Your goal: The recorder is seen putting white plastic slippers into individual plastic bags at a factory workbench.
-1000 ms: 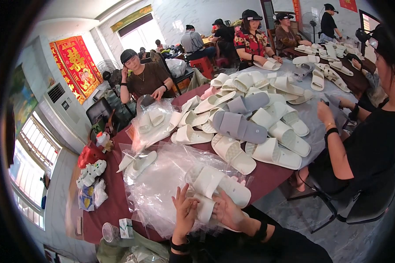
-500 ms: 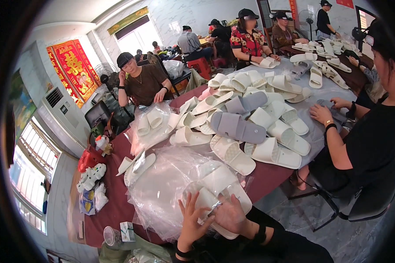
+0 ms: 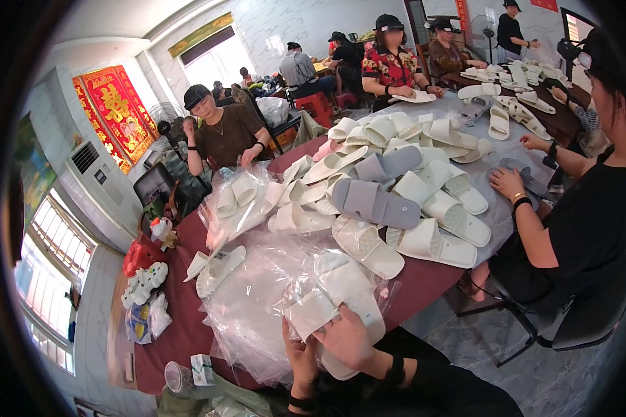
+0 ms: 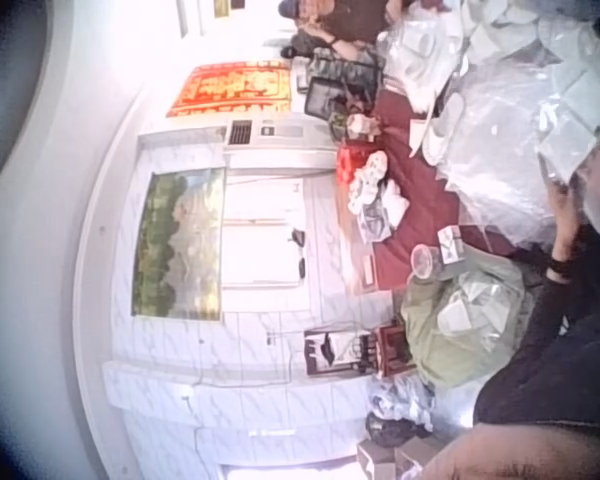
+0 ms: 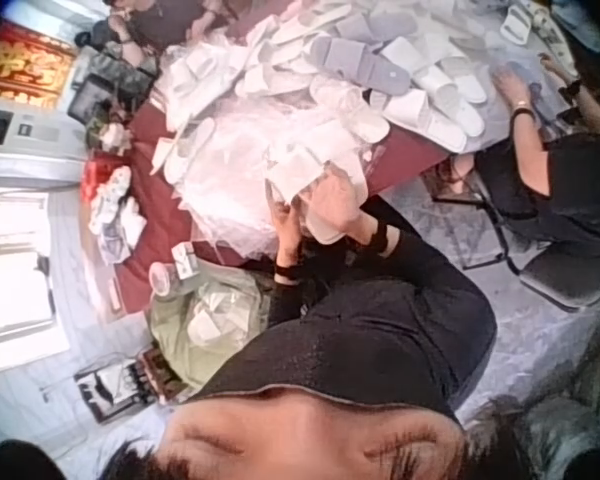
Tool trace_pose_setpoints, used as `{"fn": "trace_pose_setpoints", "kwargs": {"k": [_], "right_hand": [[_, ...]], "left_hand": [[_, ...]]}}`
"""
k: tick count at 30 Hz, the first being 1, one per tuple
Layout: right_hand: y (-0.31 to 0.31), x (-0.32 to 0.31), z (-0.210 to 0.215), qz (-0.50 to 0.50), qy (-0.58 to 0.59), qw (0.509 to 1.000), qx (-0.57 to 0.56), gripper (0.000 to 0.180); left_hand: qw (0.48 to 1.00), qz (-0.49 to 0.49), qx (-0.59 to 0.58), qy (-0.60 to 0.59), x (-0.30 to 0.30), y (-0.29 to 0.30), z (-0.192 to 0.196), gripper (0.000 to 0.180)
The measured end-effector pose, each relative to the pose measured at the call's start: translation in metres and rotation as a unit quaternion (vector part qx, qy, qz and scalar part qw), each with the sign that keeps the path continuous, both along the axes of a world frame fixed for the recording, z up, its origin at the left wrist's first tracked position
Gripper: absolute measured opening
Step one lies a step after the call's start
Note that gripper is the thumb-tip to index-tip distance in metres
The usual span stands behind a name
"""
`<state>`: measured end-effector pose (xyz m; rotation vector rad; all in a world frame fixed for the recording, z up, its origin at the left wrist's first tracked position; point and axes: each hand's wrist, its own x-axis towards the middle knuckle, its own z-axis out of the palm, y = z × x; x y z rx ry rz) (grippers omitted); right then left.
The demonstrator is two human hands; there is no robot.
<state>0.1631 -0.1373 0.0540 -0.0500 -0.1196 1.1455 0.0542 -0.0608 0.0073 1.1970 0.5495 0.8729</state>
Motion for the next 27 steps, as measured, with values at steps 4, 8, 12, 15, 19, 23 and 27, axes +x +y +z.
{"fn": "trace_pose_setpoints", "kwargs": {"k": [4, 8, 12, 15, 19, 23, 27], "right_hand": [[0.012, -0.010, 0.007, -0.016, 0.010, 1.000, -0.025, 0.048], [0.023, -0.030, -0.011, -0.062, -0.005, 0.996, -0.067, 0.055], [0.027, -0.039, -0.039, -0.080, -0.249, 0.962, -0.077, 0.057], [0.036, -0.032, -0.051, -0.032, -0.149, 0.979, -0.135, 0.059], [0.040, -0.027, -0.030, -0.077, -0.013, 0.995, -0.058, 0.056], [0.041, -0.020, -0.040, -0.027, -0.157, 0.982, -0.103, 0.056], [0.037, 0.013, -0.027, 0.176, -0.273, 0.934, -0.148, 0.064]], "left_hand": [[0.999, 0.029, -0.030, -0.033, -0.003, -0.004, 0.001, 0.084], [0.989, 0.123, -0.079, 0.008, -0.008, -0.001, -0.010, 0.064], [0.995, 0.025, -0.094, 0.016, -0.025, 0.026, -0.039, 0.047], [0.991, 0.019, -0.089, 0.097, -0.026, 0.024, -0.030, 0.037], [0.968, -0.015, -0.230, -0.102, -0.017, 0.016, -0.018, 0.035], [0.970, -0.001, -0.226, -0.092, -0.012, 0.028, -0.031, 0.031], [0.972, 0.065, -0.226, -0.009, -0.022, 0.049, -0.047, 0.028]]}}
